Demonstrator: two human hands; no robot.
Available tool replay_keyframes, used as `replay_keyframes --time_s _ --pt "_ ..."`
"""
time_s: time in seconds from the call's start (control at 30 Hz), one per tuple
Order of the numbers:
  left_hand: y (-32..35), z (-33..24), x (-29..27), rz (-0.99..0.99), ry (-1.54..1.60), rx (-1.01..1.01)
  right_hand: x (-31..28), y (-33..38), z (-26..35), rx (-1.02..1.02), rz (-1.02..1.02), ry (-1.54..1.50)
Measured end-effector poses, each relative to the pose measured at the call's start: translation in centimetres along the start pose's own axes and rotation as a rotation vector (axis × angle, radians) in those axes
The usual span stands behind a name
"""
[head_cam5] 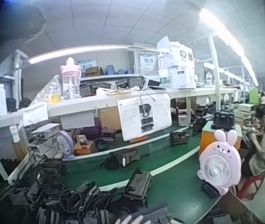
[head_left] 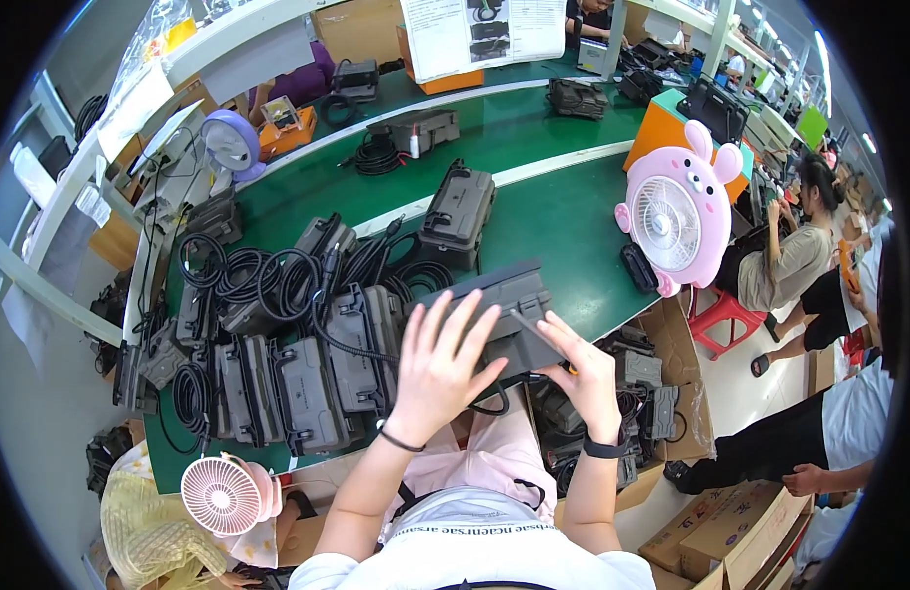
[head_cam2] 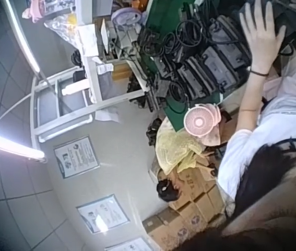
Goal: Assembling battery packs by connecting internal wires and housing components into a plastic protective case.
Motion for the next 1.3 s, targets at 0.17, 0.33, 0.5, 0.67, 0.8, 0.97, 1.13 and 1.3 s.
replay_keyframes --time_s 0.17,0.33,0.5,0.67,0.8,0.97,1.13,1.3 --pt "-1.4 0.1 1.6 0.045 -0.003 0.021 1.3 0.7 -0.5 0.065 -0.064 -0.098" --pt "-1.4 0.7 1.8 0.005 -0.068 -0.008 1.7 2.4 -0.8 0.215 -0.178 -0.144" --pt "-1.7 1.7 1.6 -0.025 -0.024 -0.082 1.2 4.4 -0.2 0.316 -0.247 -0.253" --pt "-1.6 2.0 2.1 -0.044 0.004 -0.132 1.8 5.7 2.1 0.396 -0.011 -0.088" --pt "-1.7 2.8 1.5 0.062 0.097 -0.122 2.0 6.2 3.4 0.39 0.083 0.146" --pt "-1.4 4.3 1.4 0.107 0.093 -0.216 1.9 5.7 4.8 0.357 0.145 0.232" --pt "-0.4 4.5 2.7 0.181 0.137 -0.252 2.6 5.8 4.5 0.349 0.161 0.271" --pt "-0.8 4.3 2.4 0.199 0.085 -0.238 2.7 6.2 4.3 0.357 0.134 0.276"
Point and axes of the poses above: each hand's wrist, its own y-axis away from the middle knuckle, its own x-axis out of the palm, z = x × y, the point moved 6 cm from there along -y, towards the middle knuckle, and after that the axes turned 14 degrees about z, right-handed, at the moved point
